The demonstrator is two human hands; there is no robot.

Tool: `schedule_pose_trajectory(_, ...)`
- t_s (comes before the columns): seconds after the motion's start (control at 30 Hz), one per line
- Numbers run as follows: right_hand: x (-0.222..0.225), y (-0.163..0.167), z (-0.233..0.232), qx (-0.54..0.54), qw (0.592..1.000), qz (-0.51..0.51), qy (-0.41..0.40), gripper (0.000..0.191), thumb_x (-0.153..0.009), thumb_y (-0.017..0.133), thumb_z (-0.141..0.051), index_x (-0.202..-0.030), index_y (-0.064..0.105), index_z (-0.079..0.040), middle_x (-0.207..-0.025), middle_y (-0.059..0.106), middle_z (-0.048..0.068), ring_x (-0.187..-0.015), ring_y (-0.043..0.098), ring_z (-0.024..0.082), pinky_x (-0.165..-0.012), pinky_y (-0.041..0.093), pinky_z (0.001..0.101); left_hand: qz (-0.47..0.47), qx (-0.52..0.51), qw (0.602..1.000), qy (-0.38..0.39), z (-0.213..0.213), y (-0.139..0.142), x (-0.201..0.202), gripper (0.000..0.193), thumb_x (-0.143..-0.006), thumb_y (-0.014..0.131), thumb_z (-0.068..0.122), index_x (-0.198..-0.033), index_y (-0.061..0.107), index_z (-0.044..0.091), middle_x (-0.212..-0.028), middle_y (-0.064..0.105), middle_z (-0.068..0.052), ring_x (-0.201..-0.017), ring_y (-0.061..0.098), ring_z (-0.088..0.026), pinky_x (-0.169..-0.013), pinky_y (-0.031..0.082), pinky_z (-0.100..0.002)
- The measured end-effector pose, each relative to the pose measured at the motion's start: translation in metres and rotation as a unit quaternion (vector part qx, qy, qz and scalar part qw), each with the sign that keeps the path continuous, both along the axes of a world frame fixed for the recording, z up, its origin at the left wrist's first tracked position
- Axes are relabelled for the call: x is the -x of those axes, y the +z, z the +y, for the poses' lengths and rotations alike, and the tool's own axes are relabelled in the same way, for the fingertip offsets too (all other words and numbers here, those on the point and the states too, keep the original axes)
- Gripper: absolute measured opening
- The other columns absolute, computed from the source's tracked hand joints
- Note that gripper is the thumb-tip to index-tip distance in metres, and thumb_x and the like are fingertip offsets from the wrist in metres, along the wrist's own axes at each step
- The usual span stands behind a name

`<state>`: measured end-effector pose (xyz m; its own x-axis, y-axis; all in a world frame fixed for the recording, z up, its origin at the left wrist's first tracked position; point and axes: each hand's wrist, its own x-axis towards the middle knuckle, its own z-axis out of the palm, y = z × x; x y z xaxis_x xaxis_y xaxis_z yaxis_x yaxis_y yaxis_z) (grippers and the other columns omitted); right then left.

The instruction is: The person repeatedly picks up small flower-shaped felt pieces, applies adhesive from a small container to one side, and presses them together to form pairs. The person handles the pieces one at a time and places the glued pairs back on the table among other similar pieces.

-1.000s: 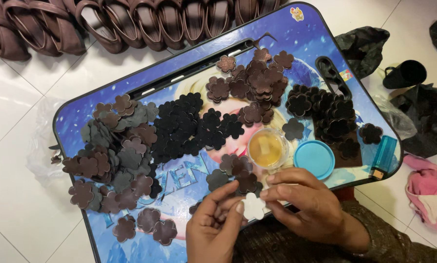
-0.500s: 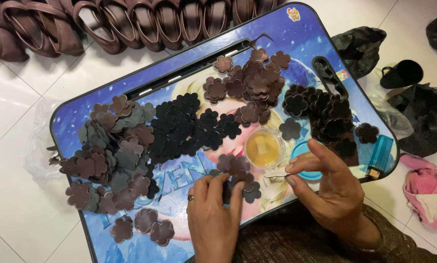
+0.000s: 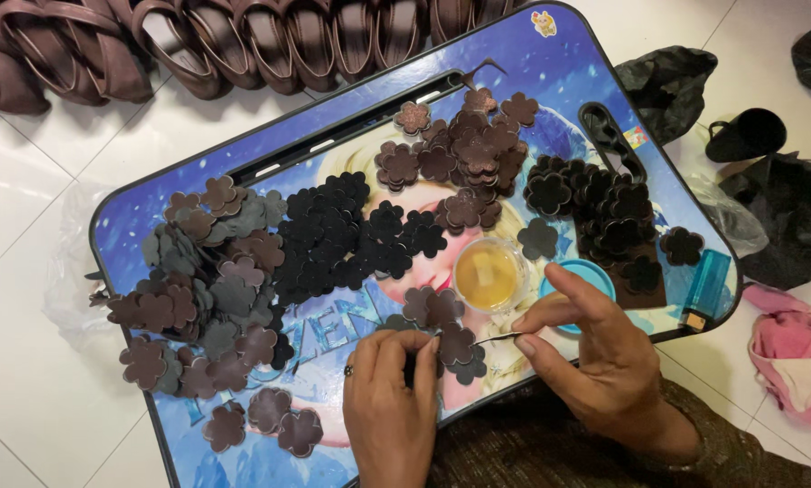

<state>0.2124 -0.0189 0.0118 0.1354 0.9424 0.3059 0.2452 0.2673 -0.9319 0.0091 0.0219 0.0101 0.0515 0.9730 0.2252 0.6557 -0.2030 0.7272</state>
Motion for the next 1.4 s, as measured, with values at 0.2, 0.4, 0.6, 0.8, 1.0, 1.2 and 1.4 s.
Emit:
schedule_pose_trajectory(0.2, 0.002, 0.001, 0.002, -0.006, 1.000, -0.014, -0.006, 0.075, -0.087, 0.072, 0.010, -0.154, 0.038, 0.007, -0.102, 0.072, 0.011, -0.103, 0.069, 0.016, -0.098, 0.054, 0.0325, 0.062, 0.011, 0.998, -0.027, 0.002, 0.002, -0.003, 0.031, -0.074, 0.087, 0.024, -0.095, 0.072, 0.007, -0.098, 0.066, -0.010, -0.087, 0.063, -0.031, -0.071, 0.049, -0.044)
schedule_pose_trajectory(0.4, 0.003, 0.003, 0.000, -0.003, 1.000, -0.006, -0.012, 0.074, -0.088, 0.071, 0.009, -0.154, 0.039, 0.006, -0.103, 0.072, 0.010, -0.103, 0.069, 0.016, -0.097, 0.053, 0.0319, -0.008, 0.020, 1.000, -0.020, 0.001, 0.003, -0.004, 0.017, -0.078, 0.085, 0.016, -0.087, 0.072, 0.010, -0.092, 0.069, -0.008, -0.084, 0.065, -0.029, -0.071, 0.051, -0.041)
schedule_pose_trajectory(0.6, 0.000, 0.010, 0.006, 0.015, 0.998, 0.044, 0.032, 0.075, -0.091, 0.070, 0.008, -0.158, 0.037, 0.005, -0.103, 0.070, 0.010, -0.105, 0.067, 0.016, -0.101, 0.050, 0.0312, -0.214, 0.164, 0.961, 0.065, -0.007, -0.002, -0.001, 0.013, -0.084, 0.079, 0.009, -0.081, 0.068, 0.004, -0.096, 0.080, -0.007, -0.073, 0.068, -0.012, -0.066, 0.053, -0.027)
schedule_pose_trajectory(0.8, 0.007, 0.009, 0.005, 0.087, 0.984, 0.144, 0.060, 0.077, -0.093, 0.069, 0.007, -0.161, 0.033, 0.003, -0.104, 0.069, 0.010, -0.101, 0.065, 0.014, -0.091, 0.052, 0.0295, -0.374, 0.204, 0.902, 0.068, -0.013, -0.021, 0.003, 0.009, -0.092, 0.069, 0.002, -0.091, 0.061, 0.000, -0.106, 0.078, -0.011, -0.079, 0.065, -0.005, -0.071, 0.054, -0.021)
schedule_pose_trajectory(1.0, 0.013, 0.008, 0.008, 0.139, 0.969, 0.180, 0.094, 0.079, -0.091, 0.070, 0.005, -0.160, 0.033, 0.002, -0.099, 0.069, 0.010, -0.095, 0.065, 0.014, -0.086, 0.052, 0.0302, -0.477, 0.220, 0.849, 0.063, -0.018, -0.029, 0.007, 0.010, -0.095, 0.069, -0.002, -0.094, 0.060, -0.002, -0.111, 0.080, -0.018, -0.084, 0.067, -0.010, -0.076, 0.056, -0.025)
schedule_pose_trajectory(1.2, 0.014, 0.016, 0.016, 0.197, 0.964, 0.142, 0.110, 0.085, -0.087, 0.071, 0.004, -0.161, 0.029, -0.002, -0.095, 0.071, 0.008, -0.089, 0.066, 0.013, -0.084, 0.052, 0.0301, -0.550, 0.316, 0.772, 0.038, -0.016, -0.023, 0.008, 0.047, -0.091, 0.063, -0.002, -0.135, 0.049, 0.005, -0.102, 0.079, -0.018, -0.089, 0.074, -0.017, -0.076, 0.060, -0.030)
schedule_pose_trajectory(1.4, 0.013, 0.030, 0.024, 0.234, 0.958, 0.110, 0.120, 0.091, -0.084, 0.069, 0.004, -0.164, 0.025, -0.004, -0.087, 0.066, 0.004, -0.083, 0.063, 0.010, -0.080, 0.051, 0.0284, -0.565, 0.349, 0.746, -0.046, -0.018, -0.011, 0.008, 0.060, -0.096, 0.055, -0.002, -0.154, 0.040, 0.005, -0.110, 0.076, -0.017, -0.099, 0.074, -0.017, -0.087, 0.061, -0.033)
